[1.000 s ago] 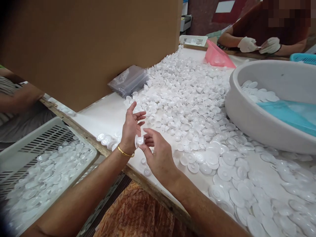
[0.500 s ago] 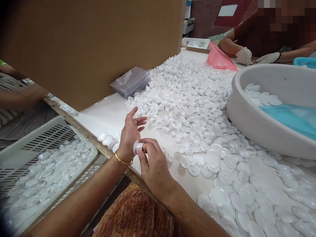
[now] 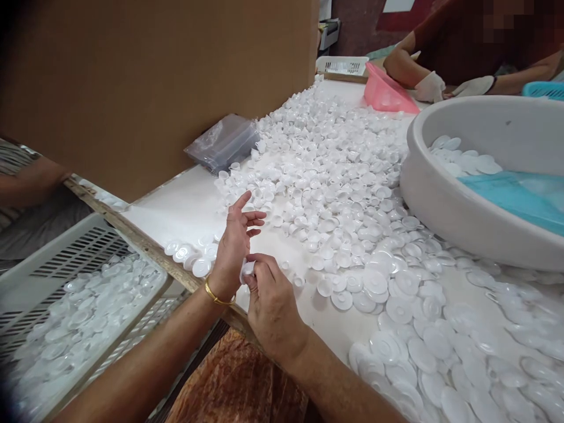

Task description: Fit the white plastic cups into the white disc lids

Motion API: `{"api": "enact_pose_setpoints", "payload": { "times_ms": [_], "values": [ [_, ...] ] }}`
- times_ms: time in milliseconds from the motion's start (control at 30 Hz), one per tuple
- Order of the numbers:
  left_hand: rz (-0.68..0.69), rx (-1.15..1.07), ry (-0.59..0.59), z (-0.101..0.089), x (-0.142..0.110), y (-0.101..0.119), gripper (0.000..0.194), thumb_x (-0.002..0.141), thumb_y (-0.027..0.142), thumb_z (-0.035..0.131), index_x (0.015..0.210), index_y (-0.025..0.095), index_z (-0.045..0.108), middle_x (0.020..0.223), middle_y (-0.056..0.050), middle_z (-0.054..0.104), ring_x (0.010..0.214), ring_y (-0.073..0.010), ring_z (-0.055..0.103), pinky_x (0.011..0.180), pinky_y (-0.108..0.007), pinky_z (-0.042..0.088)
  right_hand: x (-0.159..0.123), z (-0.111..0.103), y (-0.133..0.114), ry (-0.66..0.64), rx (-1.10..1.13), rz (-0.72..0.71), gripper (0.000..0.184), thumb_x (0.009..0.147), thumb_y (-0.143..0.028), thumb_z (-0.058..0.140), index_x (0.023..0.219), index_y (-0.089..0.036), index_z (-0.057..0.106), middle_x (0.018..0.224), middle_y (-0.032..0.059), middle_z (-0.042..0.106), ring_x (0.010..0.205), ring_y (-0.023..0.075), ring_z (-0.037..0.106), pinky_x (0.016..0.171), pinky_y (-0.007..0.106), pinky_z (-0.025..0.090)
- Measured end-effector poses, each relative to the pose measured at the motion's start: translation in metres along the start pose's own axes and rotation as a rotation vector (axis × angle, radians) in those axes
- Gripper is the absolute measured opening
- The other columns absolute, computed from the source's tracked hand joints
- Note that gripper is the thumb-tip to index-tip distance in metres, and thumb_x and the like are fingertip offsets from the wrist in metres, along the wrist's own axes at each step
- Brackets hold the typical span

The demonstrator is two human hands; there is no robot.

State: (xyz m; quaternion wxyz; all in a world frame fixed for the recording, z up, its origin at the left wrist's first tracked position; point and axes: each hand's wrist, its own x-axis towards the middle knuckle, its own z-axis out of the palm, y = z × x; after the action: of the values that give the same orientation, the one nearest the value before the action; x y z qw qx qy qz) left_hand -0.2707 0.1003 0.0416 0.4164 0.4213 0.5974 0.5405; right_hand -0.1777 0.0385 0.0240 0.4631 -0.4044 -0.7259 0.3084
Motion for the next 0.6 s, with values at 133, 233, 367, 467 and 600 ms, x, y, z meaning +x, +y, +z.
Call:
{"api": "enact_pose_setpoints", "payload": {
  "times_ms": [133,233,367,467,600],
  "values": [
    [0.011,0.060,-0.066,0.002,-0.002,0.005,0.053,0.091,0.054,0.013,0.136,0.034,0.034,0.104,-0.004,0.059,0.095,-0.0160,0.054,0.091,-0.037,0.040,-0.001,0.000,0.001,0.018,-0.007,0.009,0.019,0.087,-0.006,0.037,0.093,-0.019,0.048,0.101,0.0101,0.058,0.090,0.0167,0.057,0.074,0.028,0.050],
    [0.031,0.112,-0.147,0.004,-0.001,0.005,0.052,0.091,0.054,0.015,0.138,0.036,0.031,0.109,-0.004,0.057,0.100,-0.0167,0.052,0.093,-0.038,0.038,-0.003,0.001,0.004,0.027,-0.009,0.007,0.019,0.087,-0.007,0.037,0.094,-0.018,0.050,0.100,0.0101,0.059,0.091,0.0165,0.058,0.075,0.028,0.049],
    [-0.004,0.115,-0.161,0.002,0.001,0.002,0.050,0.093,0.047,0.016,0.134,0.029,0.039,0.111,-0.006,0.056,0.103,-0.0178,0.051,0.093,-0.037,0.040,-0.006,0.000,0.008,-0.001,0.005,0.110,0.014,0.089,-0.021,0.043,0.095,-0.020,0.055,0.097,0.0067,0.062,0.089,0.0176,0.059,0.078,0.030,0.048],
    [0.003,0.050,-0.097,-0.011,0.000,0.005,0.051,0.093,0.044,0.015,0.128,0.023,0.045,0.110,-0.008,0.058,0.098,-0.0174,0.053,0.086,-0.034,0.045,-0.004,-0.007,0.016,0.004,0.056,0.313,0.021,0.087,-0.039,0.047,0.089,-0.022,0.059,0.113,0.0052,0.061,0.101,0.0221,0.057,0.085,0.035,0.047],
    [0.397,0.326,-0.378,-0.032,-0.013,0.010,0.035,0.087,0.040,0.043,0.114,0.024,0.060,0.105,-0.007,0.061,0.098,-0.0175,0.053,0.091,-0.032,0.042,0.005,-0.014,0.032,-0.047,0.137,0.571,0.030,0.079,-0.054,0.050,0.091,-0.029,0.061,0.116,0.0042,0.061,0.102,0.0248,0.058,0.087,0.036,0.047]
  ]
}}
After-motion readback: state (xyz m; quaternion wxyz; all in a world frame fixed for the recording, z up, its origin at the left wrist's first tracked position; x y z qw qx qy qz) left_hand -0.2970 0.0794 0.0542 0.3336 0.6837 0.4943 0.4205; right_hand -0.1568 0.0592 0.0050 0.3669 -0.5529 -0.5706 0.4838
